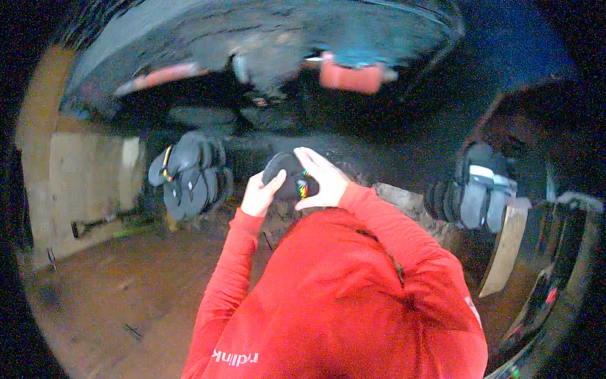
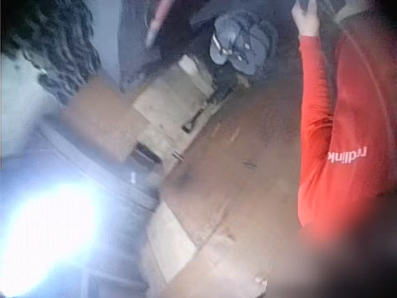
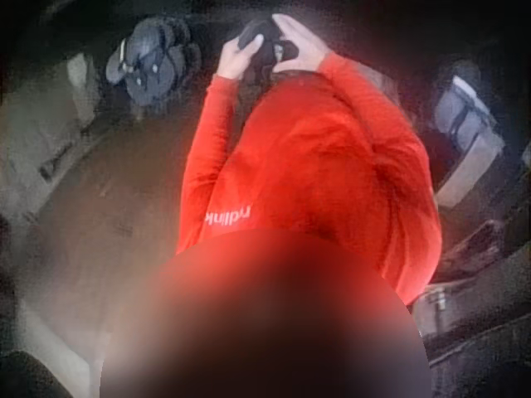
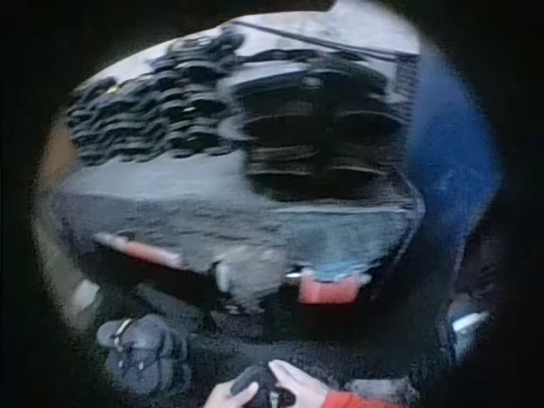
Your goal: The person repeatedly smooths the edges of individual sandals against a rotating red grinding wheel. They pick up each sandal from a nearby pile, hold it against the wheel with both hands, and then place it back on the pile. The process is repeated for multiple sandals throughout the clip.
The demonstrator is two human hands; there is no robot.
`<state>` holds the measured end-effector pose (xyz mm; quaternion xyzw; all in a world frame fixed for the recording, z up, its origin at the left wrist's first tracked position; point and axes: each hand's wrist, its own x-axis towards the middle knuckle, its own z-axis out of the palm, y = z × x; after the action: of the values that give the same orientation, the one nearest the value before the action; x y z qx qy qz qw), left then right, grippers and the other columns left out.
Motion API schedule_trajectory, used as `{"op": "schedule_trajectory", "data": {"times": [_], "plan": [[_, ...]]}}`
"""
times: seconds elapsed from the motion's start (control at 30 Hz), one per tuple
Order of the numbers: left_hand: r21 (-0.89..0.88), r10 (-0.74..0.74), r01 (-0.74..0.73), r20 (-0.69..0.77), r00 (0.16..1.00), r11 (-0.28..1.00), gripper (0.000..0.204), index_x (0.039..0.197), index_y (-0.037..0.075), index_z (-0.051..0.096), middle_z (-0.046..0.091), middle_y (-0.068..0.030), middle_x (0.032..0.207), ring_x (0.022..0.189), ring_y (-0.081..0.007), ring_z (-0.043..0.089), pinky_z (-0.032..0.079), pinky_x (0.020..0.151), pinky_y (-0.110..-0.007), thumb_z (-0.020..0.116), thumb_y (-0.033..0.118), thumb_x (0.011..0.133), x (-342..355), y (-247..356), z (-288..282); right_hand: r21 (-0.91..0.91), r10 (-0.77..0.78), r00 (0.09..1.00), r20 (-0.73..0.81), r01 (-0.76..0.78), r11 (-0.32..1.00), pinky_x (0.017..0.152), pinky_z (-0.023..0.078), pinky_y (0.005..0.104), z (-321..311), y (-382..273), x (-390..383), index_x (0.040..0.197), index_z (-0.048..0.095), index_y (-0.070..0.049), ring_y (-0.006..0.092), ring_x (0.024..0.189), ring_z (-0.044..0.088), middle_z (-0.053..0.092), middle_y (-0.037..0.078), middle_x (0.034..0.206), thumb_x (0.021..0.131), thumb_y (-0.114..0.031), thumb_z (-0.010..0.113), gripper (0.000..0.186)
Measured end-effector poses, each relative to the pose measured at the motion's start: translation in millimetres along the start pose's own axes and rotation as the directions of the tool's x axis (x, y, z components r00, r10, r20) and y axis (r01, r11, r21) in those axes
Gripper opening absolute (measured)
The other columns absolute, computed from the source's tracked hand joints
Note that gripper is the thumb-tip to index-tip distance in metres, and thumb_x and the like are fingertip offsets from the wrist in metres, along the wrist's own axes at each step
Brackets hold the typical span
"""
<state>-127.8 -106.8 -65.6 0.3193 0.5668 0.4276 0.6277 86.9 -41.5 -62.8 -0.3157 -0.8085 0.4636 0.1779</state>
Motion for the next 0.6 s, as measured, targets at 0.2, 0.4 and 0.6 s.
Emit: {"op": "schedule_trajectory", "data": {"times": [0.2,0.4,0.6], "plan": [[0.141,0.263,-0.253,-0.06,0.963,0.957,0.048,0.135,-0.004,0.056,0.065,-0.0126,0.128,0.114,-0.0171,0.061,0.047,0.098,-0.029,0.067,0.023,0.097,61.9,37.2,110.8,-0.384,0.114,0.854,-0.508,-0.343,0.857,0.113,0.024,0.0643,-2.4,22.1,-4.3,0.151,0.041,-0.012,0.0386,0.149,0.024,0.025,0.018,0.162,0.07,-0.029,0.08,0.091],[0.524,0.352,-0.266,-0.069,0.934,0.809,0.034,0.116,-0.003,0.068,0.073,-0.0093,0.105,0.094,-0.0116,0.065,0.052,0.085,-0.028,0.071,0.022,0.094,77.5,99.7,134.7,-0.377,0.023,0.802,-0.597,-0.306,0.875,0.115,0.022,0.0655,-24.3,25.1,13.0,0.143,0.051,-0.012,0.0412,0.151,0.019,0.027,0.014,0.163,0.076,-0.014,0.072,0.07],[0.711,0.358,-0.239,-0.019,0.934,0.661,0.031,0.11,-0.002,0.07,0.075,-0.0173,0.093,0.081,-0.0189,0.072,0.055,0.076,-0.033,0.07,0.024,0.093,95.1,119.0,139.6,-0.205,0.141,0.829,-0.542,-0.292,0.934,0.114,0.026,0.067,-31.0,18.7,17.3,0.148,0.045,-0.012,0.0439,0.149,0.025,0.029,0.014,0.162,0.071,-0.012,0.074,0.082]]}}
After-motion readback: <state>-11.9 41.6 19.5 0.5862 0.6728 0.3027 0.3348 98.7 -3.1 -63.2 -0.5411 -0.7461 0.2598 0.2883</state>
